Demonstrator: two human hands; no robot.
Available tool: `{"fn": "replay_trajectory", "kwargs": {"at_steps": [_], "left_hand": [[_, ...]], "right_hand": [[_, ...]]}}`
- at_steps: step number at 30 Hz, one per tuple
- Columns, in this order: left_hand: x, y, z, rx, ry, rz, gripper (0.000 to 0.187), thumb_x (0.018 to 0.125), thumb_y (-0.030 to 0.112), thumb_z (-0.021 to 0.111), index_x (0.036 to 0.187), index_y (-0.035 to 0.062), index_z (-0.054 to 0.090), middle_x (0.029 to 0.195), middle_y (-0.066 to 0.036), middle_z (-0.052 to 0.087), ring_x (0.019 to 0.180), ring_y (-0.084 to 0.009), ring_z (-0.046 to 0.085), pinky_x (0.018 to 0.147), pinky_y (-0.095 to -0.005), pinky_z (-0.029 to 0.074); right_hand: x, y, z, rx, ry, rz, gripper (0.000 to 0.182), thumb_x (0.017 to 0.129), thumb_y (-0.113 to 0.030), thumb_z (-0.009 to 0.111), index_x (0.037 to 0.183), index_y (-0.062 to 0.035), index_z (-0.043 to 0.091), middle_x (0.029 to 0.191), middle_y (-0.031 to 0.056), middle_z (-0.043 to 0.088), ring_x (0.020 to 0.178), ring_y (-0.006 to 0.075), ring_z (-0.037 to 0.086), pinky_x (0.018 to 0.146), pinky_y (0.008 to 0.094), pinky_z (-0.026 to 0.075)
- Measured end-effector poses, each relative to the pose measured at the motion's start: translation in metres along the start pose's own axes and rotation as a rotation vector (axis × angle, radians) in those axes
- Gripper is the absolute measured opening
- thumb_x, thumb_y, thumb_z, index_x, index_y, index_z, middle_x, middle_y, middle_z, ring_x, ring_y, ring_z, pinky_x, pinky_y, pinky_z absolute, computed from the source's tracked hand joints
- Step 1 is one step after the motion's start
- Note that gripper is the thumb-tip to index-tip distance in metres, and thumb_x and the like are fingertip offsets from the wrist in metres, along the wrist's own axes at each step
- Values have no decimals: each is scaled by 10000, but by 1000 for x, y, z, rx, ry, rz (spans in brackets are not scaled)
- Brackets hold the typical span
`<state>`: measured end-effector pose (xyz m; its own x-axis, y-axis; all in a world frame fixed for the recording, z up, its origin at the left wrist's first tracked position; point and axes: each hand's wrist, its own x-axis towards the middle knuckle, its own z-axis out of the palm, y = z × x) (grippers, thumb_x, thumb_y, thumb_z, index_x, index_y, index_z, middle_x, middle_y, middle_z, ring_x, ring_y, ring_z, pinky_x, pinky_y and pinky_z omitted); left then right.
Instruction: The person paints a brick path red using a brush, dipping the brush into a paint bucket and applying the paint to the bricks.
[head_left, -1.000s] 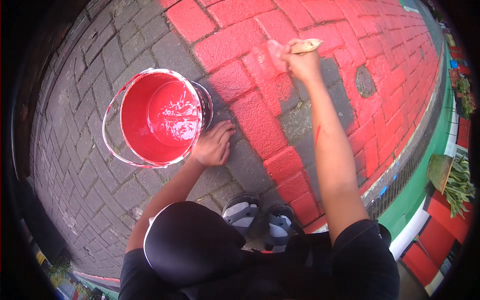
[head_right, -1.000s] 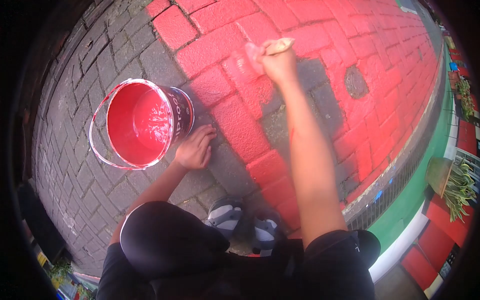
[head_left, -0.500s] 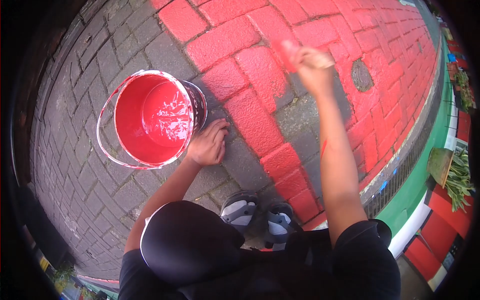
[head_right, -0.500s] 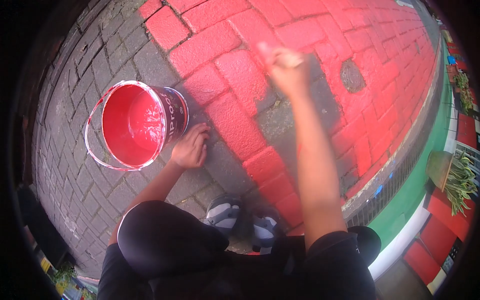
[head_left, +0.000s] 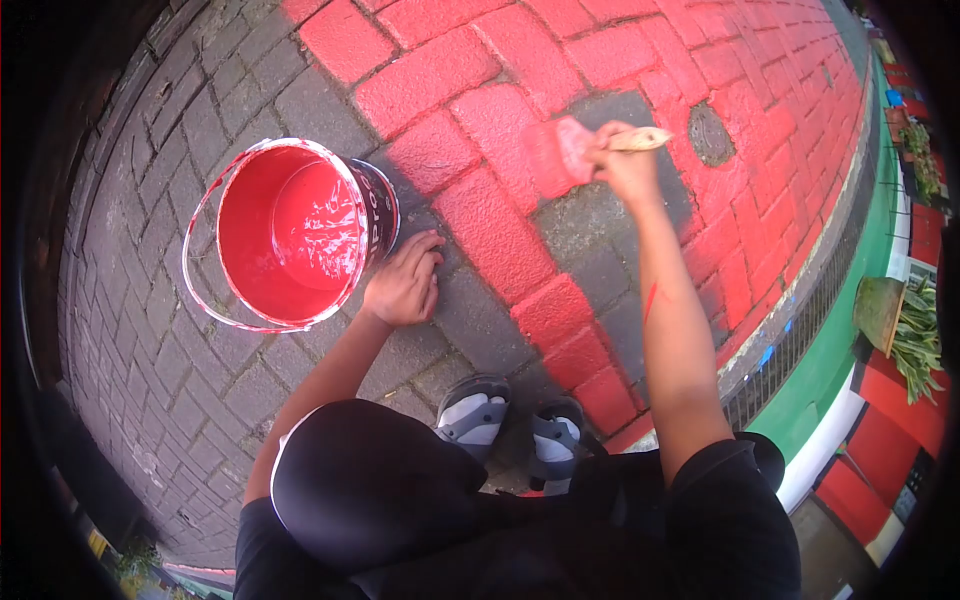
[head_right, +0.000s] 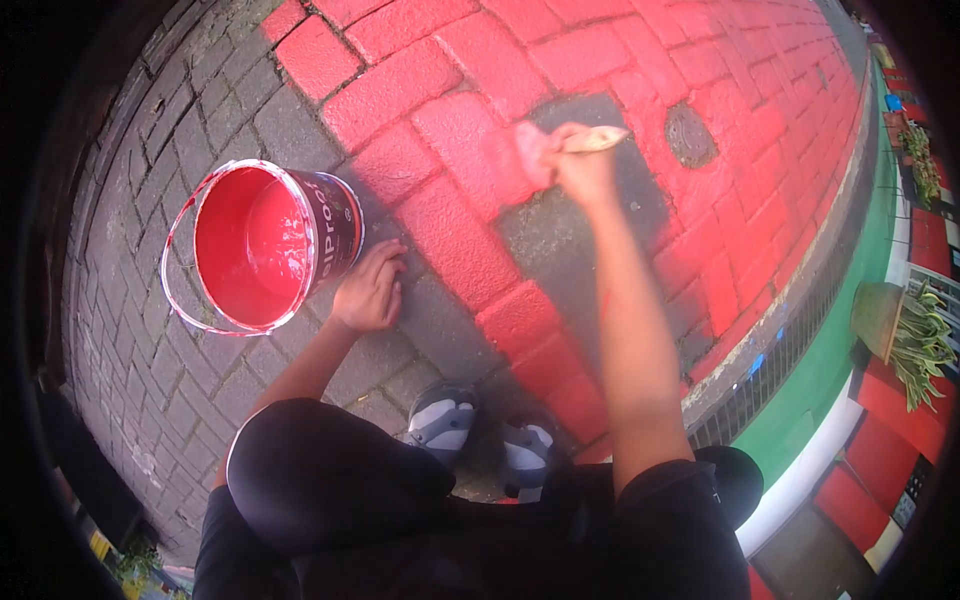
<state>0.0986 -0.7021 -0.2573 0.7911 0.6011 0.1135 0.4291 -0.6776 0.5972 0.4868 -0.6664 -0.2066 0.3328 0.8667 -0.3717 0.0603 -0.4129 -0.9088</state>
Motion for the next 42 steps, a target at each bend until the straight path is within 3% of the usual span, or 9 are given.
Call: {"fn": "replay_trajectory", "kwargs": {"at_steps": [7,10,13,15,19,26,29,37,42], "left_hand": [[1,2,-2,41,7,13,267,810,43,594,1073,4,565,1331,-187,555,1323,-381,521,1068,-455,470],[2,2,-1,36,5,12,264,812,39,591,1072,5,564,1333,-189,553,1321,-386,521,1068,-457,470],[-1,1,1,28,-2,7,258,816,37,589,1071,3,563,1327,-192,556,1319,-390,522,1071,-458,468],[1,1,0,32,11,5,248,819,31,586,1064,2,563,1319,-195,560,1316,-394,525,1075,-459,466],[1,1,1,13,15,10,261,811,18,587,1071,-3,563,1320,-208,556,1321,-414,516,1084,-476,454],[1,3,0,39,12,5,240,818,20,587,1055,0,560,1311,-198,560,1313,-397,526,1077,-460,465],[2,3,0,38,9,14,238,815,16,586,1051,1,558,1315,-198,558,1314,-397,525,1076,-460,465],[1,3,0,43,2,5,231,817,20,578,1046,3,555,1321,-200,555,1314,-400,524,1079,-461,461],[0,1,3,23,-3,-16,232,808,17,586,1037,13,549,1331,-197,550,1329,-407,508,1095,-479,439]], "right_hand": [[-40,-8,30,-492,240,-520,107,836,-70,740,746,-64,683,876,46,744,695,100,634,685,266,517],[-74,17,73,-795,141,-884,145,770,-114,668,879,-186,732,879,168,722,828,350,727,694,436,573],[-94,7,65,-619,-75,-688,147,778,-69,653,871,-155,727,921,153,751,869,362,731,716,392,580],[-79,13,60,-293,15,-769,135,799,33,721,778,-74,641,771,81,731,752,171,735,645,319,544],[-37,14,25,67,-42,-62,309,816,91,725,775,-101,487,755,16,643,711,130,658,611,308,528],[-35,0,19,-341,396,-688,105,828,3,704,771,-83,721,737,59,707,628,112,629,604,285,504],[-70,8,60,-728,107,-751,82,841,-167,678,803,-190,747,811,161,687,703,375,677,625,380,546],[-44,8,21,35,97,-62,343,834,7,760,696,-99,465,693,-19,568,665,83,624,606,269,506],[-36,6,12,-297,264,-486,152,845,-15,723,733,-72,636,762,43,699,642,106,645,567,311,490]]}}
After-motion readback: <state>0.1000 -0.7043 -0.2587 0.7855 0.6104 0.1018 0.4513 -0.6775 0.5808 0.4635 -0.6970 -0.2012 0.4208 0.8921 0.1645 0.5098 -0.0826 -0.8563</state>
